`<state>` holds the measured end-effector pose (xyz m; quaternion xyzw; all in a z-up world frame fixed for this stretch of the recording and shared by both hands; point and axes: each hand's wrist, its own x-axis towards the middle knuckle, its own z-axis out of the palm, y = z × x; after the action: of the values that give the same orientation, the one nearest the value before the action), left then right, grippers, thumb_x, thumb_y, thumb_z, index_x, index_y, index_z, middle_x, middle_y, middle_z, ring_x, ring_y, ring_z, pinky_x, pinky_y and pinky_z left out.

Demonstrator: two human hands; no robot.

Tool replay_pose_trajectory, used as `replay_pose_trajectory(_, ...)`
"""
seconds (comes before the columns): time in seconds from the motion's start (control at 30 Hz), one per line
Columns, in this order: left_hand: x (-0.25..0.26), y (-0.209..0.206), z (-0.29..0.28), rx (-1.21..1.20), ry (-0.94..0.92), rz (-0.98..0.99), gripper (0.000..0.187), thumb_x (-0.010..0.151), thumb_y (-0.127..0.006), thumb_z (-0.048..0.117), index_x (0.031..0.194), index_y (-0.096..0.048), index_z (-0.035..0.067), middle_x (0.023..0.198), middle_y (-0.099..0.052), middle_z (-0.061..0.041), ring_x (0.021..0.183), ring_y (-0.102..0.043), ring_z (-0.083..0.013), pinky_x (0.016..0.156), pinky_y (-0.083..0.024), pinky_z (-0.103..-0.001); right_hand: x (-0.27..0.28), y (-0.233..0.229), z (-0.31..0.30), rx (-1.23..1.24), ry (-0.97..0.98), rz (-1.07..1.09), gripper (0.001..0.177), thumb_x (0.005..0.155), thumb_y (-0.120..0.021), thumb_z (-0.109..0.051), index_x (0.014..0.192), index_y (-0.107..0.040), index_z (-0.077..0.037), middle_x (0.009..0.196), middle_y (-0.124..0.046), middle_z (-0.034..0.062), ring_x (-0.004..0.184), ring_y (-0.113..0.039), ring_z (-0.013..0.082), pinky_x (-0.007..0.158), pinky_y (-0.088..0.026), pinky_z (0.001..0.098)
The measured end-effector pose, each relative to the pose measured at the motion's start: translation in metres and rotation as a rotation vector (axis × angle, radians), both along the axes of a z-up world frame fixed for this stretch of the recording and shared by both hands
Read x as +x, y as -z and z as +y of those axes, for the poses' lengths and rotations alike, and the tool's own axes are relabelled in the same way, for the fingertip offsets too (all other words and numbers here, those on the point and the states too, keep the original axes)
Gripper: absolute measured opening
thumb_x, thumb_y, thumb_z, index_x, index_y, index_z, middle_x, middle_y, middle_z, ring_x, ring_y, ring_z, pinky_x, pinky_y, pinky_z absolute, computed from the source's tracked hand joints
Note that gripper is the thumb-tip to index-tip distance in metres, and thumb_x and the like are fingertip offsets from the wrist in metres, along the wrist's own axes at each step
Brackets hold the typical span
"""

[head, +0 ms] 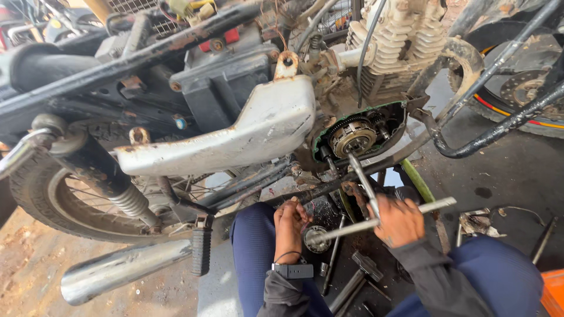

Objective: The person uses a T-handle socket wrench to tighten bolts on the engine casing of a motorcycle. The person positions the tool on multiple bolts around the circular component and rotates it to secure them.

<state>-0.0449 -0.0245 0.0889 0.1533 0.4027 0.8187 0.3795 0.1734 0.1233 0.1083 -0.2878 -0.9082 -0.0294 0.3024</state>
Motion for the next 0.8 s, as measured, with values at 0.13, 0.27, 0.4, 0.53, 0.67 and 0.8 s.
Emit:
replay_pose_trajectory(0.13, -0.008, -0.038, -0.005, -0.171, -0.063, 0.229, 0.031, 0.099, -0.061, 0.030, 0.086, -0.067, 0.002, 0.074, -0.064, -0.005, 0.065, -0.059, -0.0133, 0.065, -0.050, -0.029, 0.041, -0.008, -0.009, 0.100, -0.035, -0.003, 0.031, 0.085, -0.071, -0.027, 0.099, -0.064, 0.000, 0.065, -0.065, 0.0076, 0.060, -0.065, 0.0252, 0.062, -0.046, 0.0393)
replay_pose_trajectory(0.27, 0.000, -0.068, 0.018, -0.460, 0.008, 1.276, 0.025, 0.098, -0.066, 0.026, 0.104, -0.067, 0.001, 0.086, -0.065, -0.013, 0.083, -0.058, -0.0248, 0.074, -0.048, -0.040, 0.045, -0.001, -0.006, -0.081, 0.020, 0.049, 0.028, 0.085, -0.074, -0.028, 0.096, -0.067, -0.003, 0.062, -0.065, 0.0091, 0.052, -0.062, 0.0244, 0.057, -0.045, 0.0404)
replay_pose_trajectory(0.4, 0.000, -0.073, 0.073, -0.058, 0.071, 2.090, 0.043, 0.094, -0.066, 0.025, 0.127, -0.057, -0.001, 0.133, -0.058, -0.021, 0.128, -0.053, -0.0348, 0.106, -0.045, -0.050, 0.036, 0.000, 0.002, -0.203, 0.052, 0.187, 0.024, 0.083, -0.075, -0.028, 0.095, -0.069, -0.008, 0.062, -0.066, 0.0121, 0.055, -0.063, 0.0326, 0.060, -0.049, 0.0442)
replay_pose_trajectory(0.53, 0.006, -0.060, 0.114, 0.175, 0.157, 2.141, 0.055, 0.092, -0.066, 0.028, 0.134, -0.050, -0.004, 0.142, -0.050, -0.021, 0.135, -0.046, -0.0356, 0.115, -0.034, -0.052, 0.010, 0.004, 0.007, -0.292, 0.123, 0.225, 0.029, 0.083, -0.076, -0.031, 0.099, -0.070, -0.008, 0.066, -0.067, 0.0160, 0.058, -0.066, 0.0350, 0.056, -0.050, 0.0463)
replay_pose_trajectory(0.67, 0.013, -0.043, 0.132, 0.311, 0.150, 2.224, 0.046, 0.084, -0.062, 0.012, 0.128, -0.057, 0.000, 0.127, -0.058, -0.013, 0.131, -0.055, -0.0290, 0.123, -0.035, -0.048, -0.013, 0.007, 0.008, -0.171, 0.082, 0.214, 0.031, 0.084, -0.074, -0.032, 0.097, -0.068, -0.005, 0.070, -0.067, 0.0186, 0.063, -0.063, 0.0394, 0.063, -0.050, 0.0483)
replay_pose_trajectory(0.8, 0.007, -0.030, 0.143, 0.343, 0.247, 2.190, 0.031, 0.087, -0.063, 0.010, 0.117, -0.061, 0.003, 0.108, -0.058, -0.008, 0.117, -0.058, -0.0266, 0.125, -0.035, -0.047, -0.014, 0.006, 0.009, -0.109, 0.041, 0.189, 0.035, 0.084, -0.073, -0.032, 0.100, -0.067, -0.001, 0.070, -0.066, 0.0178, 0.063, -0.065, 0.0364, 0.065, -0.049, 0.0461)
